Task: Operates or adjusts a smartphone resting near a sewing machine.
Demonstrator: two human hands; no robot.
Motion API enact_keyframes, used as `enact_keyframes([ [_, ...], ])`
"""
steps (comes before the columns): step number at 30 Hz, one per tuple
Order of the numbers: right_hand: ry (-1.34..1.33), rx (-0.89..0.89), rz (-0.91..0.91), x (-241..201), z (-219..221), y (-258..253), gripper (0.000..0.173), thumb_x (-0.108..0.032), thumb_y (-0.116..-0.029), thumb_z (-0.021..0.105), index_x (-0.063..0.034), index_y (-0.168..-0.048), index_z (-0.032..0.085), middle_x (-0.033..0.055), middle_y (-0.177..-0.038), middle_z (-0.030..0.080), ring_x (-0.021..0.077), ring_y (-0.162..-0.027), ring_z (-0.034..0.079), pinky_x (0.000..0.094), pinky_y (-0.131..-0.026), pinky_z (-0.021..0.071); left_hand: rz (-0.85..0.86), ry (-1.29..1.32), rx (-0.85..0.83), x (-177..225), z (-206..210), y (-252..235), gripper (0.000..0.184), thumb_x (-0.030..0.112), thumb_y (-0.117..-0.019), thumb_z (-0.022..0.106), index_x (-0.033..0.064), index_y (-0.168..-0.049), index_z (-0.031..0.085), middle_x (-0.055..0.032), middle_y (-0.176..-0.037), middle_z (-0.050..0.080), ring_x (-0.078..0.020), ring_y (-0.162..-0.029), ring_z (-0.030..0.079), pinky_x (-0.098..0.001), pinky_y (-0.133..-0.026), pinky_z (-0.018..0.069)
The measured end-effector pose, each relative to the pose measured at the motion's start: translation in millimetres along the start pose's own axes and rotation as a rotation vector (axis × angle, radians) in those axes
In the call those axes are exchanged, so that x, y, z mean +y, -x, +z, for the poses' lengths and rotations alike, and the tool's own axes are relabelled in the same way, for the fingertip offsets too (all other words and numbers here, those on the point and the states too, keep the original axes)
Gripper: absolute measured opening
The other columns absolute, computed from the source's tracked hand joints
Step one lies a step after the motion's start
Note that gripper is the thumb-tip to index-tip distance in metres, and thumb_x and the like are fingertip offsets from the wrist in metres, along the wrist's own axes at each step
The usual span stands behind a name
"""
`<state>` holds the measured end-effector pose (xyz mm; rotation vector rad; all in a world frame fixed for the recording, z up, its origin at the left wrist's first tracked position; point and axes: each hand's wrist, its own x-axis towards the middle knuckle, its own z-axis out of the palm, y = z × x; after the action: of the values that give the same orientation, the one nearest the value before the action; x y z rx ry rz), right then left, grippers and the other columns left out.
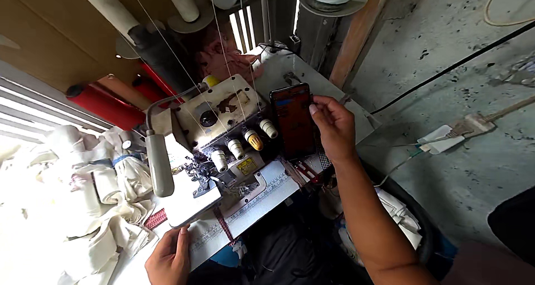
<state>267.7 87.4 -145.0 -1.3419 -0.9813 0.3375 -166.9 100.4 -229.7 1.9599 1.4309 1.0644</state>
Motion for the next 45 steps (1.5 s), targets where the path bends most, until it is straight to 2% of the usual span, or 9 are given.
enact_keyframes([
  [16,0.138,0.013,-0.044,-4.9,-2.3,-4.6,0.021,-0.017,-0.1033,0.061,-0.0062,-0.12,0.069,0.0001,-0.088,0.069,0.0042,-0.068,0.062,0.0199,-0.061,0.0536,0.014,0.056,-0.027,-1.9,-4.2,1.5,0.024,0.016,-0.1017,0.055,-0.001,-0.096,0.07,0.0039,-0.078,0.069,0.0074,-0.067,0.061,-0.0114,-0.064,0.0521],
  [20,0.156,0.037,-0.033,-5.2,-2.6,-4.6,0.024,-0.018,-0.104,0.059,-0.0069,-0.123,0.069,0.0021,-0.096,0.071,0.0063,-0.075,0.066,0.0225,-0.067,0.0566,0.01,0.067,-0.026,-3.3,-3.7,1.5,0.023,0.016,-0.1013,0.056,-0.0007,-0.097,0.07,0.0041,-0.079,0.069,0.0064,-0.067,0.061,-0.0118,-0.063,0.0521],
  [23,0.248,0.118,-0.094,-3.2,-7.0,6.1,0.035,-0.021,-0.1066,0.053,-0.0068,-0.137,0.061,0.0079,-0.125,0.068,0.0147,-0.102,0.069,0.0328,-0.083,0.0606,0.006,0.079,-0.023,-2.8,-3.6,2.7,0.022,0.016,-0.1015,0.056,-0.0002,-0.098,0.071,0.0041,-0.079,0.069,0.0059,-0.068,0.062,-0.0121,-0.063,0.0532],
  [27,0.191,0.208,-0.171,4.5,-9.1,26.1,0.033,-0.014,-0.1047,0.052,-0.0026,-0.134,0.061,0.0066,-0.109,0.067,0.0141,-0.094,0.067,0.0311,-0.077,0.06,0.011,0.069,-0.004,-2.9,-1.4,2.7,0.023,0.017,-0.1009,0.056,-0.0002,-0.098,0.071,0.0037,-0.08,0.07,0.0069,-0.068,0.062,-0.011,-0.063,0.0522],
  [32,0.142,0.064,-0.017,3.6,-12.1,19.2,0.032,-0.017,-0.1049,0.054,-0.0043,-0.133,0.063,0.008,-0.12,0.07,0.0119,-0.102,0.069,0.0292,-0.086,0.0588,0.019,0.052,-0.027,-1.3,-1.6,1.8,0.024,0.017,-0.101,0.056,-0.0004,-0.097,0.071,0.0043,-0.08,0.069,0.0083,-0.067,0.06,-0.0102,-0.063,0.051],
  [36,0.211,0.024,-0.001,2.1,-3.3,20.1,0.037,-0.017,-0.1043,0.056,-0.0071,-0.139,0.059,0.0066,-0.117,0.069,0.0101,-0.09,0.068,0.0278,-0.077,0.0585,0.027,0.067,-0.03,-3.8,-3.1,3.3,0.023,0.016,-0.1014,0.056,-0.0003,-0.099,0.071,0.0033,-0.081,0.07,0.0068,-0.068,0.061,-0.0113,-0.064,0.0522],
  [39,0.373,0.036,-0.034,11.4,8.4,31.8,0.05,-0.023,-0.1019,0.063,-0.0096,-0.148,0.051,0.0094,-0.127,0.067,0.0146,-0.101,0.07,0.036,-0.084,0.061,0.028,0.074,-0.025,-3.9,-3.4,3.1,0.022,0.016,-0.1013,0.056,-0.0001,-0.099,0.071,0.0036,-0.08,0.07,0.0062,-0.068,0.062,-0.0115,-0.064,0.0525],
  [42,0.506,0.027,-0.05,14.5,18.7,45.9,0.091,-0.033,-0.0861,0.082,-0.0128,-0.16,0.034,0.0145,-0.145,0.055,0.0231,-0.126,0.06,0.0457,-0.103,0.0539,0.031,0.07,-0.027,-3.1,-3.1,3.1,0.023,0.016,-0.1011,0.056,-0.0005,-0.099,0.071,0.0031,-0.081,0.07,0.0068,-0.069,0.062,-0.0113,-0.065,0.0526],
  [45,0.494,0.01,-0.062,12.6,16.2,49.6,0.102,-0.036,-0.0819,0.084,-0.0131,-0.163,0.027,0.0153,-0.15,0.05,0.0237,-0.132,0.055,0.0436,-0.107,0.0505,0.034,0.047,-0.039,-2.4,-4.4,2.5,0.025,0.018,-0.1017,0.056,-0.0012,-0.099,0.071,0.002,-0.083,0.07,0.0071,-0.071,0.062,-0.0111,-0.067,0.0525],
])
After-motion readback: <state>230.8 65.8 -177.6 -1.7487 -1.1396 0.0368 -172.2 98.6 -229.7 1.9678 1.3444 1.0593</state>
